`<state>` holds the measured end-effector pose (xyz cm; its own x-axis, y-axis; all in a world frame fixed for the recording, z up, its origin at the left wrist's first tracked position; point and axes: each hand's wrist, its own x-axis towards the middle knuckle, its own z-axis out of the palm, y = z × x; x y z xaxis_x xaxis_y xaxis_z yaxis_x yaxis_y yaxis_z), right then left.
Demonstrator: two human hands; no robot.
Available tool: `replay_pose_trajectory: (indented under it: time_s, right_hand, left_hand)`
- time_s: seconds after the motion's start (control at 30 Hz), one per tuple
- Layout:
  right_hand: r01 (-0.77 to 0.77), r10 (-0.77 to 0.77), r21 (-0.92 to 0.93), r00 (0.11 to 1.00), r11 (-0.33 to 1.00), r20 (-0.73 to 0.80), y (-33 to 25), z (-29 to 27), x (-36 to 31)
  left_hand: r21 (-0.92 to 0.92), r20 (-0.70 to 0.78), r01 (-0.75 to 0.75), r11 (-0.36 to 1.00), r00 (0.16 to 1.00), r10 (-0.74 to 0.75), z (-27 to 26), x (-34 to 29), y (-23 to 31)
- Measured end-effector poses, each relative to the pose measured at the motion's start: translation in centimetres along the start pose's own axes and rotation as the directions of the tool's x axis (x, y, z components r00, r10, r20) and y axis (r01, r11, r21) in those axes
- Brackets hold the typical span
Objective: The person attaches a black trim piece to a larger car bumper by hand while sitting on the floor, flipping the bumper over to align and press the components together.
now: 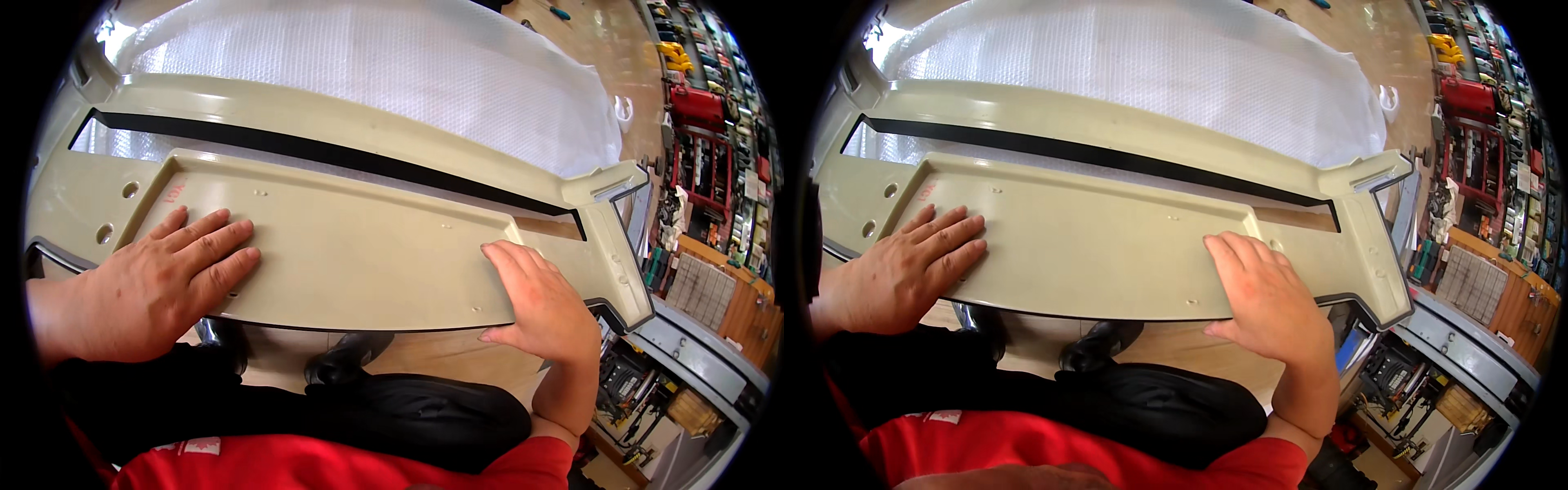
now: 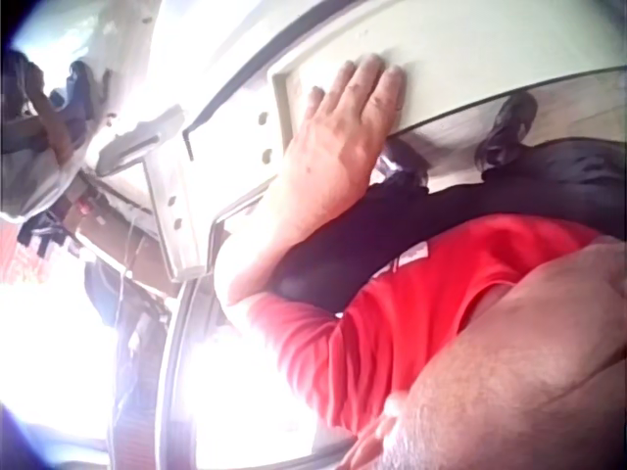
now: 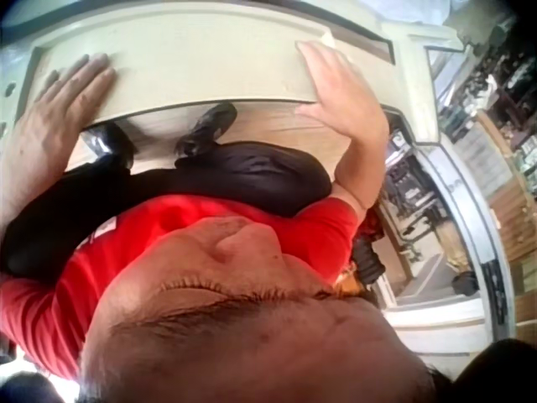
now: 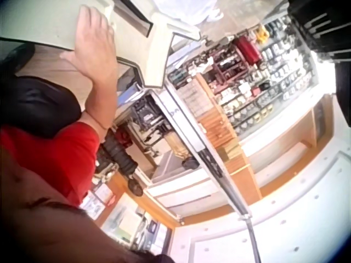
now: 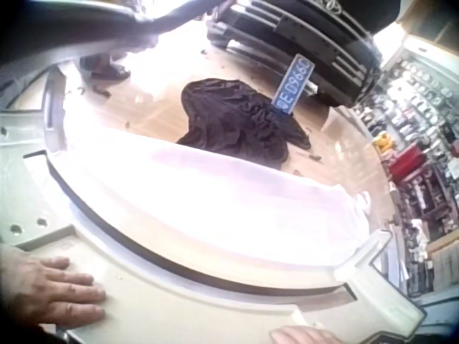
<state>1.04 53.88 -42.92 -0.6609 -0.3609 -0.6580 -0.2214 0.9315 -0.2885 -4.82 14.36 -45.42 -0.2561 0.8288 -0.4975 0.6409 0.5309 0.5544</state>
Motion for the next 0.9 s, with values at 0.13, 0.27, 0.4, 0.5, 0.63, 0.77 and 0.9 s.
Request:
replay_pose_trajectory:
  time_s: [0.13,0.27,0.4,0.5,0.63,0.77,0.9]
  right_hand:
    - [-0.003,0.003,0.003,1.000,1.000,-0.014,-0.1,0.0,-0.2]
    - [0.001,-0.001,-0.006,1.000,1.000,-0.020,-0.2,-0.1,0.0]
    - [-0.010,0.009,-0.021,1.000,1.000,-0.021,-0.2,-0.1,0.0]
    - [-0.018,0.018,-0.033,1.000,0.999,-0.021,-0.4,-0.3,0.0]
    - [-0.019,0.018,-0.037,0.999,0.999,-0.034,-0.3,-0.6,-0.3]
    - [-0.008,0.005,-0.044,0.997,0.999,-0.078,-0.2,-1.2,-0.8]
    - [0.031,-0.035,-0.024,0.987,0.999,-0.157,0.0,-1.8,-1.3]
  left_hand:
    - [0.014,-0.019,-0.013,1.000,1.000,0.013,-0.2,-0.2,-0.1]
    - [-0.004,-0.017,-0.038,0.999,0.999,0.038,0.0,-0.2,-0.4]
    - [-0.007,-0.035,-0.053,0.999,0.998,0.053,-0.1,-0.3,-0.4]
    - [-0.027,-0.046,-0.058,0.998,0.997,0.057,-0.3,-0.3,-0.5]
    - [-0.010,-0.086,-0.073,0.997,0.994,0.072,-0.2,-0.4,-0.5]
    - [0.048,-0.207,-0.105,0.993,0.972,0.113,-0.1,-0.1,-0.9]
    - [0.161,-0.392,-0.127,0.979,0.902,0.181,-0.5,-0.2,-1.3]
